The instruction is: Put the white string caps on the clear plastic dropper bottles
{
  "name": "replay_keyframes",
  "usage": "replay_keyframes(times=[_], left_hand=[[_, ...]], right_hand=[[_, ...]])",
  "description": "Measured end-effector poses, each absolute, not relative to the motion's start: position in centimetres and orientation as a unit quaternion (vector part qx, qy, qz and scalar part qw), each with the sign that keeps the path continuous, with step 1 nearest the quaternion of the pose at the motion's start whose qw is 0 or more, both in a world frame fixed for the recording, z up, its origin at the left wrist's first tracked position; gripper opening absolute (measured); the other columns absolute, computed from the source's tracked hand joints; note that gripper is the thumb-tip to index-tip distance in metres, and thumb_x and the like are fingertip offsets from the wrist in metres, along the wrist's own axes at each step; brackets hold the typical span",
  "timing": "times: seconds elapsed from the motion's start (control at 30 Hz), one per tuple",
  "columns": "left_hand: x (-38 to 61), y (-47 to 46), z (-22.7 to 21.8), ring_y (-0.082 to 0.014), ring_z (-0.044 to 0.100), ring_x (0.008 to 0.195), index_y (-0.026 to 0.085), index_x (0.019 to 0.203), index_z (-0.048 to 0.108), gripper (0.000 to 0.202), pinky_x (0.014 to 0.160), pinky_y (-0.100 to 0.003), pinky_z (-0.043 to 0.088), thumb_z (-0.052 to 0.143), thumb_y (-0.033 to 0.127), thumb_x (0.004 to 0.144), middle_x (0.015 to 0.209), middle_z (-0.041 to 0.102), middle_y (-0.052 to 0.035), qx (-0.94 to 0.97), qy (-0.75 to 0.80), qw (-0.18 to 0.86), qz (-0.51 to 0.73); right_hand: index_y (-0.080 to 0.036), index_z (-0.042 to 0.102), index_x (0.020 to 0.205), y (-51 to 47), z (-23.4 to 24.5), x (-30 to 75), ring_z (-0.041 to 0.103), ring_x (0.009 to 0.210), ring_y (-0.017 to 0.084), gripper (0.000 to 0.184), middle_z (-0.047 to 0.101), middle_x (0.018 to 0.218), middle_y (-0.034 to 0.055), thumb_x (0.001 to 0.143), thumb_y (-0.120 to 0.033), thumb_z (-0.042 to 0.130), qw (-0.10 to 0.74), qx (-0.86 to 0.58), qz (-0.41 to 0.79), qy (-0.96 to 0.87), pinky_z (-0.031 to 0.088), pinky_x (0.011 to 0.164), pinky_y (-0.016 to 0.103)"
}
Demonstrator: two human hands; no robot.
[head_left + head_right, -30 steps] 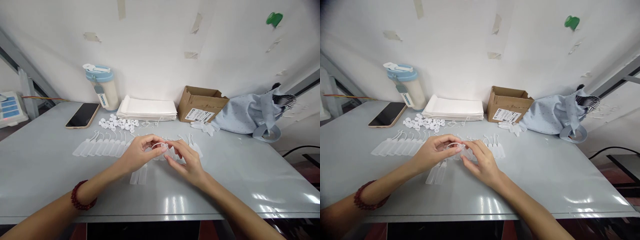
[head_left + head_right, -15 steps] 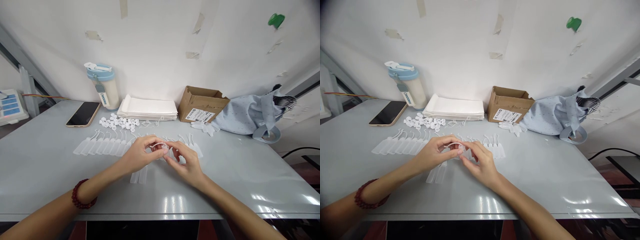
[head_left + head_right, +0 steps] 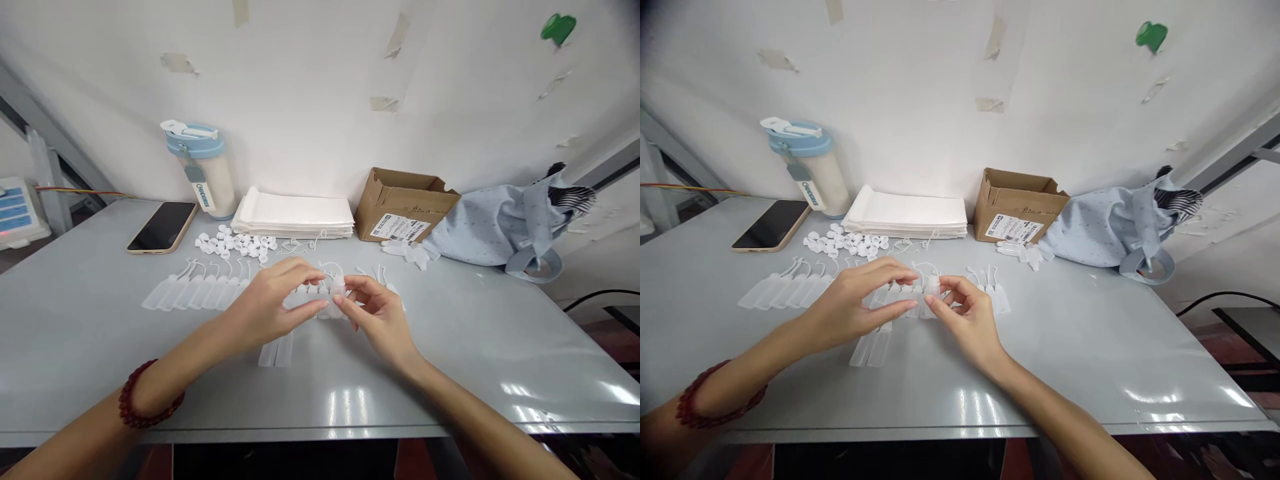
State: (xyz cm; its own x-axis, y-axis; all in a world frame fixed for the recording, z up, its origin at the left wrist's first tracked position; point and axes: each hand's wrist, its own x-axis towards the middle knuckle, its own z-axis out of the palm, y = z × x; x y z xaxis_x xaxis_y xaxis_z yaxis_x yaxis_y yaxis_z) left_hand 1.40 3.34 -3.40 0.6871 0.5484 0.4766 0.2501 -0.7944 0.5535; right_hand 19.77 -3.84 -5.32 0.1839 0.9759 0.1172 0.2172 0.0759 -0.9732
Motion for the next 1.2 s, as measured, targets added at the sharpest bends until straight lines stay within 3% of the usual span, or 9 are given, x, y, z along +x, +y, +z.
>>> replay_keyframes(times=[0.2,0.47,0.77,1.2], left_hand=[[2.1,2.5,-4.6,-0.0226,0.055,0.102,0.015,0.117,0.048,0.039,0.083,-0.036,0.049,0.063,0.03,0.084,0.111,0.059,-0.0111,0.922,0.199,0.162,0.291],[1.5,1.8,-4.2,-0.024,0.054,0.094,0.016,0.109,0.051,0.037,0.077,-0.036,0.047,0.066,0.033,0.08,0.104,0.059,-0.0099,0.948,0.201,0.118,0.219],[-0.4,0.2,-5.1,-0.0233,0.048,0.089,0.016,0.1,0.053,0.036,0.076,-0.037,0.042,0.071,0.031,0.073,0.092,0.058,-0.0057,0.95,0.232,0.112,0.176],[-1.0,-0.1,-5.5,-0.023,0.044,0.084,0.016,0.092,0.057,0.028,0.072,-0.035,0.038,0.069,0.03,0.072,0.086,0.055,-0.0049,0.954,0.25,0.111,0.123]], right_hand=[[-0.016,0.061,0.091,-4.0,-5.6,19.4,0.046,0.045,0.007,0.032,0.057,0.068,-0.0018,0.071,-0.039,0.073,0.501,-0.573,0.423,-0.491,0.037,0.036,0.02],[-0.017,0.064,0.082,-4.4,-5.7,18.9,0.046,0.044,0.007,0.027,0.057,0.06,-0.0029,0.07,-0.039,0.073,0.467,-0.584,0.415,-0.518,0.036,0.038,0.021],[-0.018,0.07,0.087,-5.6,-6.1,18.0,0.054,0.057,0.011,0.016,0.064,0.067,-0.0007,0.083,-0.03,0.059,0.349,-0.567,0.41,-0.624,0.041,0.05,0.021],[-0.019,0.069,0.083,-5.7,-6.5,17.6,0.052,0.053,0.011,0.012,0.064,0.063,-0.0018,0.082,-0.022,0.058,0.262,-0.56,0.37,-0.694,0.041,0.05,0.023]])
